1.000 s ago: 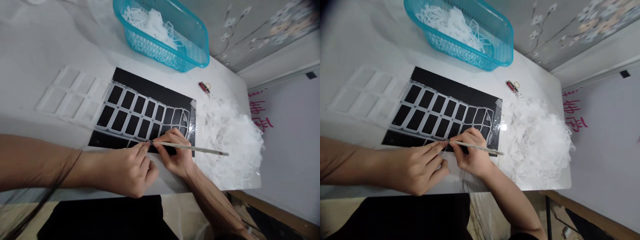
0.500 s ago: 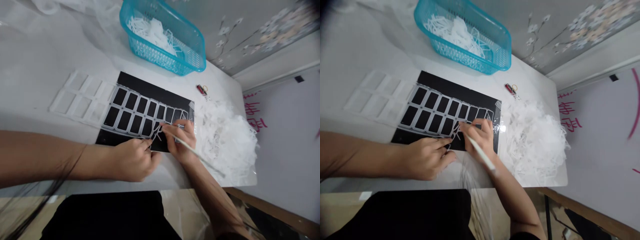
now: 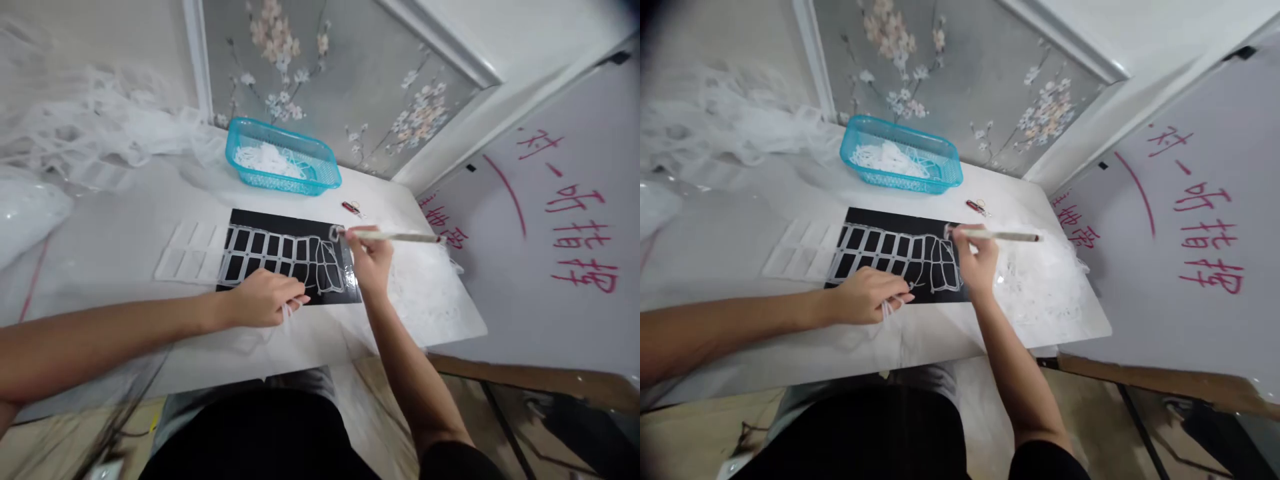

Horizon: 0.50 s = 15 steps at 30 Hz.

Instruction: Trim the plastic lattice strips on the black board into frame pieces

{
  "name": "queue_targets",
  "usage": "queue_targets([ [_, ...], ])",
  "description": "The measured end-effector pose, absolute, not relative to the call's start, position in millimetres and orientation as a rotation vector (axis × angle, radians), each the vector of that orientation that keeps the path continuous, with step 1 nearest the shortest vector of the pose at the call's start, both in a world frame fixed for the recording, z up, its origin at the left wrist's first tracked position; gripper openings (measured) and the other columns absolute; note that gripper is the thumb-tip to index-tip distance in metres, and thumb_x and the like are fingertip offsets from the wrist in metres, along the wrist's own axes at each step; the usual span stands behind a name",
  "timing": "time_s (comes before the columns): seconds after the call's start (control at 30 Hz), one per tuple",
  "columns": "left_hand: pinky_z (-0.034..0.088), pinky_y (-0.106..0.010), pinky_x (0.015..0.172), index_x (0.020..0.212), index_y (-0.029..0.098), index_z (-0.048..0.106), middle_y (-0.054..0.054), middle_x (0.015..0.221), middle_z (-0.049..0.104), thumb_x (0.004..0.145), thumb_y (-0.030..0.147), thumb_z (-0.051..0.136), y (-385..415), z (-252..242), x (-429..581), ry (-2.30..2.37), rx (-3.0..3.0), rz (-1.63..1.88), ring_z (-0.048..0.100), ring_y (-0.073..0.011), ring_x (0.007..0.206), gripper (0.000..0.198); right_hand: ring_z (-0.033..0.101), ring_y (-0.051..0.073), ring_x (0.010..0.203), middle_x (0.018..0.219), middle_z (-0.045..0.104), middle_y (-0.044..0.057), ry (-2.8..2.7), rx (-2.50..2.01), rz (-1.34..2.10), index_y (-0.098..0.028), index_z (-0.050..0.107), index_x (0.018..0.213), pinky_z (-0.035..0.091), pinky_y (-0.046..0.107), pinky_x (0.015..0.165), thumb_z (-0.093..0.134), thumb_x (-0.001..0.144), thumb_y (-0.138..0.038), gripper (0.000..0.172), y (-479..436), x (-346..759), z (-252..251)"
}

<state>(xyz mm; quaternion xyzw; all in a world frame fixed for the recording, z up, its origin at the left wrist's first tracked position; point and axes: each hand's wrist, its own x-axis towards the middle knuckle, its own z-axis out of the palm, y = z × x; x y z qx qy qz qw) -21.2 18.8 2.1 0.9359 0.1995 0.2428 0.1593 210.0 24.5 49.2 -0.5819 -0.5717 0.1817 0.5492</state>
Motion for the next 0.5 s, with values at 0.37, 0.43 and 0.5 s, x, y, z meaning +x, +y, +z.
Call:
queue_targets([
  [0.37,0.045,-0.022,0.071,0.113,0.020,0.058,-0.006,0.112,0.063,0.097,0.027,0.051,15.7,26.6,-17.9,0.589,2.650,0.822,0.064,-0.0149,0.093,0.019,0.069,0.019,0.074,0.075,0.074,-0.001,-1.053,-1.141,1.156,-0.023,0.069,0.084,0.053,0.032,0.074,0.077,0.077,-0.038,0.019,-68.1,168.4,35.1],
  [0.43,0.046,-0.023,0.073,0.102,0.020,0.061,-0.006,0.113,0.061,0.096,0.024,0.049,20.1,25.9,-17.8,0.558,2.630,0.838,0.063,-0.0139,0.090,0.014,0.070,0.020,0.083,0.080,0.075,0.001,-1.037,-1.110,1.129,-0.022,0.069,0.085,0.053,0.033,0.081,0.076,0.077,-0.038,0.019,-66.3,171.0,35.1],
  [0.5,0.047,-0.025,0.078,0.096,0.019,0.059,-0.006,0.113,0.062,0.095,0.024,0.048,26.7,29.6,-19.8,0.501,2.574,0.816,0.063,-0.0144,0.091,0.012,0.070,0.021,0.092,0.087,0.076,0.003,-1.010,-1.111,1.096,-0.022,0.067,0.088,0.052,0.034,0.085,0.074,0.079,-0.038,0.020,-63.7,178.8,32.3],
])
